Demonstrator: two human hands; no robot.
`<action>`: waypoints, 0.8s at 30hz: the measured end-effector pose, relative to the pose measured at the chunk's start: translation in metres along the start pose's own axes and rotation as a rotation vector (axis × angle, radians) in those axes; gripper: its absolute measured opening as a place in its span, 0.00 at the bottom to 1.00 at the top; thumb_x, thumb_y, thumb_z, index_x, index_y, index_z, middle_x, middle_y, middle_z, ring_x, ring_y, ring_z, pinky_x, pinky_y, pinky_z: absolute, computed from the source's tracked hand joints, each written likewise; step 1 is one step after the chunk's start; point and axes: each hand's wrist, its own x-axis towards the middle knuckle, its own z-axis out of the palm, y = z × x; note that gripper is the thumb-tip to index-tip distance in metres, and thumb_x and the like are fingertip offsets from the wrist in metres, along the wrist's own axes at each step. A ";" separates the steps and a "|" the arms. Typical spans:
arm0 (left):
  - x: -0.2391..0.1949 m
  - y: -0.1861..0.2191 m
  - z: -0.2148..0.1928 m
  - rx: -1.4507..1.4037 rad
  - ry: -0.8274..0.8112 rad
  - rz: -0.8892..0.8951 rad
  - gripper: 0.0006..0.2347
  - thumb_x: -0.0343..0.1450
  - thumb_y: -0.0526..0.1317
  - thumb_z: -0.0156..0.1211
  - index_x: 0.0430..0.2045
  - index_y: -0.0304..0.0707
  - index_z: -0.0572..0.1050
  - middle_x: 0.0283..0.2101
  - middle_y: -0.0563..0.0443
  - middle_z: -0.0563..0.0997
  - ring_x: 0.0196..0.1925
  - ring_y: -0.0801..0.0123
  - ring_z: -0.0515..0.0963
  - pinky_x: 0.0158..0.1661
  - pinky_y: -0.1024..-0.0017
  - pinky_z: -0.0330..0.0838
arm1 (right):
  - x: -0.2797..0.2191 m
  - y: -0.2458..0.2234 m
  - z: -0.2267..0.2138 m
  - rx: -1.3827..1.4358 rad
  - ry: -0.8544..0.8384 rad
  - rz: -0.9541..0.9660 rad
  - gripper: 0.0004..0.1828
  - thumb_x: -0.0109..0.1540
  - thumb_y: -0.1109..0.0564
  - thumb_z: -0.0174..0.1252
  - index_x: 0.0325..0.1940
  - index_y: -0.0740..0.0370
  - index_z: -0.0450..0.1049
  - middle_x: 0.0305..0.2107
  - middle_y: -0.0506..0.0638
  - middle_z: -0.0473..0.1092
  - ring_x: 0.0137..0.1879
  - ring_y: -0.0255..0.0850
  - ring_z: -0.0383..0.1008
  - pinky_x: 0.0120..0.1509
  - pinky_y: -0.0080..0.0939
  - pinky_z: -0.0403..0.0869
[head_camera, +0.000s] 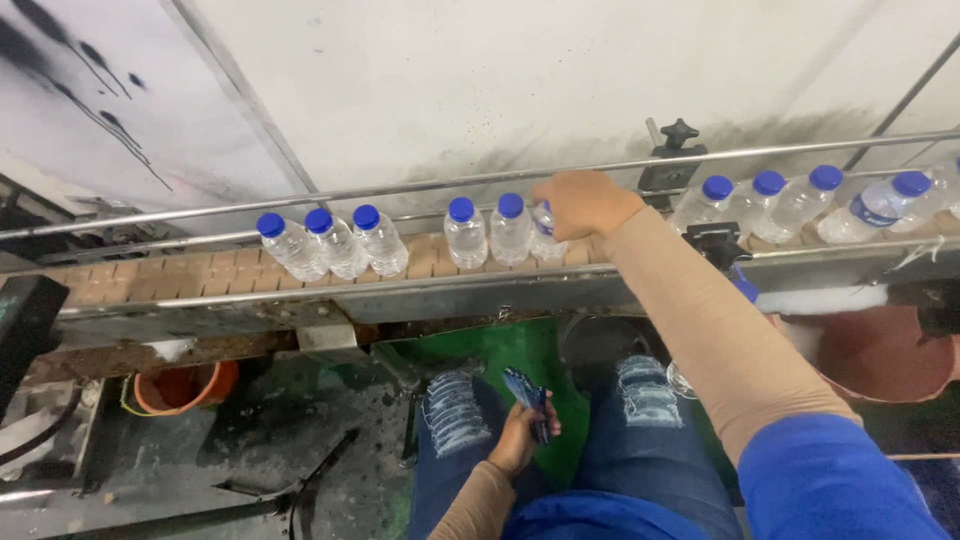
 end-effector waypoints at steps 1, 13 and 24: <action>0.000 0.003 0.005 0.001 -0.004 -0.002 0.16 0.59 0.27 0.43 0.41 0.29 0.65 0.26 0.45 0.71 0.25 0.61 0.73 0.29 0.68 0.70 | -0.005 -0.001 -0.004 0.000 0.001 0.005 0.27 0.53 0.60 0.53 0.56 0.48 0.63 0.32 0.50 0.69 0.34 0.47 0.70 0.30 0.43 0.66; -0.021 0.038 0.035 0.164 0.369 0.231 0.08 0.61 0.30 0.61 0.31 0.26 0.74 0.28 0.39 0.79 0.26 0.58 0.80 0.31 0.66 0.78 | -0.091 -0.054 0.088 0.492 0.563 0.025 0.24 0.59 0.46 0.46 0.58 0.52 0.63 0.54 0.53 0.63 0.62 0.49 0.59 0.62 0.56 0.60; -0.012 0.021 0.017 0.118 0.283 0.487 0.05 0.66 0.34 0.52 0.27 0.28 0.70 0.17 0.42 0.74 0.18 0.63 0.74 0.23 0.69 0.72 | -0.076 -0.070 0.229 2.089 0.026 -0.188 0.05 0.55 0.65 0.56 0.24 0.67 0.72 0.20 0.58 0.71 0.21 0.43 0.69 0.20 0.38 0.69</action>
